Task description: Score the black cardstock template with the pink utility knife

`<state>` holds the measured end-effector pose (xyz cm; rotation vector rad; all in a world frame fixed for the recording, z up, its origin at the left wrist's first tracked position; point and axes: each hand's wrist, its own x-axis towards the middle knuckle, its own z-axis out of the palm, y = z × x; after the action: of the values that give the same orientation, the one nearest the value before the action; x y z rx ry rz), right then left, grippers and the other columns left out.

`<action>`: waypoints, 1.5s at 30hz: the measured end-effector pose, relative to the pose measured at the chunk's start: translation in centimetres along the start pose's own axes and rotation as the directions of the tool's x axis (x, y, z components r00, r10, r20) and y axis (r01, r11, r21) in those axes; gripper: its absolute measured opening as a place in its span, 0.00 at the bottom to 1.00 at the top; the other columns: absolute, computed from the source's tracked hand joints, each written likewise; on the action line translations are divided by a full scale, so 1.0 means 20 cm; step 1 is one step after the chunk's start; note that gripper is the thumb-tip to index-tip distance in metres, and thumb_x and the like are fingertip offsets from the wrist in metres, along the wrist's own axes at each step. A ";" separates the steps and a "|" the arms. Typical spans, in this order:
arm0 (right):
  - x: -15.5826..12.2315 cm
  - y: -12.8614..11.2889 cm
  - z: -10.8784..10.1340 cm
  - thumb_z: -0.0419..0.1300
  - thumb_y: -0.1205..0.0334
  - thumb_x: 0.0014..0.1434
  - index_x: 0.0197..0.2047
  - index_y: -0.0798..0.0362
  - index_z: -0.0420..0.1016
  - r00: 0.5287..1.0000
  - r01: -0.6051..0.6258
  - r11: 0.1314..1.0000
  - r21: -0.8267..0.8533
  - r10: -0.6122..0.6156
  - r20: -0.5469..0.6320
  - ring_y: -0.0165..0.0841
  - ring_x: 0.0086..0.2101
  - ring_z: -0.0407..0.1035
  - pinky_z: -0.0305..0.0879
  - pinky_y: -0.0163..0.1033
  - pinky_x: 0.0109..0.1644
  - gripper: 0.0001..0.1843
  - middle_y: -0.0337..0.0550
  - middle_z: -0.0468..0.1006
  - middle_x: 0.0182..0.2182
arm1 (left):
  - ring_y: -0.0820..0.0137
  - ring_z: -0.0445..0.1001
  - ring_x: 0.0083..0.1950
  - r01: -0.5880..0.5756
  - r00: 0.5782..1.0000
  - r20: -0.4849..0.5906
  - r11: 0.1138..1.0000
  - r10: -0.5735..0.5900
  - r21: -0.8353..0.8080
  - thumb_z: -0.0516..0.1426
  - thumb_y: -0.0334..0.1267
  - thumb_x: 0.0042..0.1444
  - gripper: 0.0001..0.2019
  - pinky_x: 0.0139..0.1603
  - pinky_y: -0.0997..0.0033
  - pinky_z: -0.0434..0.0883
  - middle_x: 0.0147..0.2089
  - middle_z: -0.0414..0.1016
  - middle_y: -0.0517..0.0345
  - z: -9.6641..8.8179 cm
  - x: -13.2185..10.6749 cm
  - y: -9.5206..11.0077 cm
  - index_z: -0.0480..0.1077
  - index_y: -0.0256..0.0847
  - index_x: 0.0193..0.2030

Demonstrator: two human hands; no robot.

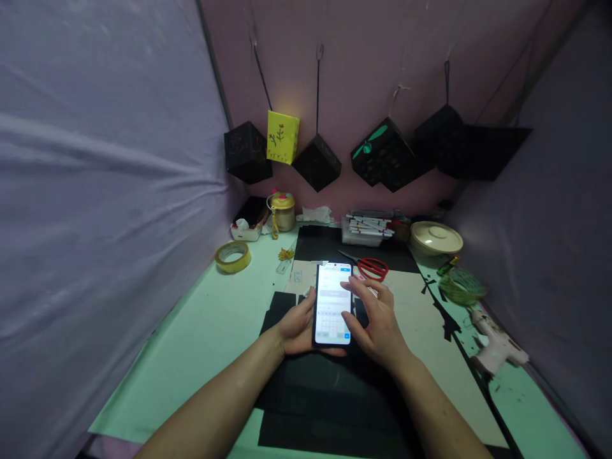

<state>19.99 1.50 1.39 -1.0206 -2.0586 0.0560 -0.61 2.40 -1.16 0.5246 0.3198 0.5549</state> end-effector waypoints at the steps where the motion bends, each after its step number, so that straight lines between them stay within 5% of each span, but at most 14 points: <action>1: 0.00 0.00 0.00 0.58 0.59 0.60 0.66 0.50 0.55 1.000 0.001 1.000 0.002 -0.001 0.002 0.46 0.54 0.59 0.57 0.59 0.59 0.32 0.48 0.74 0.53 | 0.52 0.71 0.57 -0.004 1.000 -0.001 1.000 0.004 -0.004 0.38 0.64 0.63 0.35 0.52 0.43 0.67 0.62 0.68 0.43 0.00 0.00 0.00 0.61 0.44 0.66; 33: 0.00 -0.01 -0.01 0.59 0.62 0.59 0.66 0.49 0.56 0.998 -0.004 0.999 0.046 0.007 -0.067 0.46 0.53 0.61 0.60 0.58 0.57 0.33 0.47 0.77 0.50 | 0.50 0.70 0.57 0.006 0.999 -0.043 1.000 -0.007 -0.024 0.38 0.65 0.62 0.37 0.54 0.41 0.65 0.61 0.69 0.42 0.01 0.00 0.00 0.63 0.42 0.65; 45: 0.00 0.01 0.00 0.58 0.61 0.59 0.63 0.50 0.61 0.996 -0.067 0.998 0.019 0.068 -0.063 0.46 0.56 0.59 0.58 0.57 0.59 0.29 0.49 0.73 0.53 | 0.50 0.69 0.60 0.017 0.999 0.031 0.999 -0.016 -0.030 0.38 0.62 0.64 0.34 0.54 0.40 0.65 0.62 0.68 0.40 0.00 0.00 0.00 0.61 0.41 0.65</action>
<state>20.11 1.52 1.35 -1.0679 -1.9626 0.0747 -0.53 2.39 -1.21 0.5000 0.2862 0.5344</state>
